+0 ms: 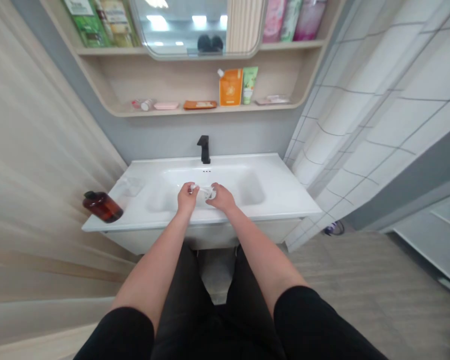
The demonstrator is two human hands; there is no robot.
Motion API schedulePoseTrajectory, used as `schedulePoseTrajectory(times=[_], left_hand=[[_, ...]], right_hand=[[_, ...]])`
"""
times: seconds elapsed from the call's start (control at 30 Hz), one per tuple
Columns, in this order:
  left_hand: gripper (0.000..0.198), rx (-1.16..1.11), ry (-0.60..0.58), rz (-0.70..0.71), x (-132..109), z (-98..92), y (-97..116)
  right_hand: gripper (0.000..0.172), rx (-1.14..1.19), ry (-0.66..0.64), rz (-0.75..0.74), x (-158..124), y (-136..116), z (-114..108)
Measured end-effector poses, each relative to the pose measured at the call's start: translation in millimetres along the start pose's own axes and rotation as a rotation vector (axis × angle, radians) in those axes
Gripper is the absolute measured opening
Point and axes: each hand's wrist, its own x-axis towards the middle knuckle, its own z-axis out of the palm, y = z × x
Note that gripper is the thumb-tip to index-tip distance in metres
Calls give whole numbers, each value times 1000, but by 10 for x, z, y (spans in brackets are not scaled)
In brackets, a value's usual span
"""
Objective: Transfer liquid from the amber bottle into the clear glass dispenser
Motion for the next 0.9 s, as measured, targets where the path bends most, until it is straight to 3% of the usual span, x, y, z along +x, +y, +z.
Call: schedulePoseTrajectory(times=[0.2, 0.33, 0.53, 0.6, 0.7, 0.8, 0.9], left_hand=[[25, -24, 32, 9, 13, 6, -53], [33, -68, 47, 23, 10, -4, -86], [28, -135, 195, -109, -29, -155, 44], [28, -208, 210, -131, -87, -355, 79], [33, -240, 246, -132, -258, -855, 25], [40, -129, 374, -167, -467, -1489, -134], [41, 140, 482, -220, -578, -2059, -291]], right_hand=[[67, 117, 40, -10, 48, 65, 57], [65, 137, 2, 100, 86, 122, 96], [61, 133, -22, 131, 77, 123, 73], [60, 156, -36, 132, 75, 122, 66], [60, 199, -27, 108, 91, 137, 76], [64, 271, 22, 70, 124, 167, 109], [67, 324, 33, 51, 149, 193, 142]])
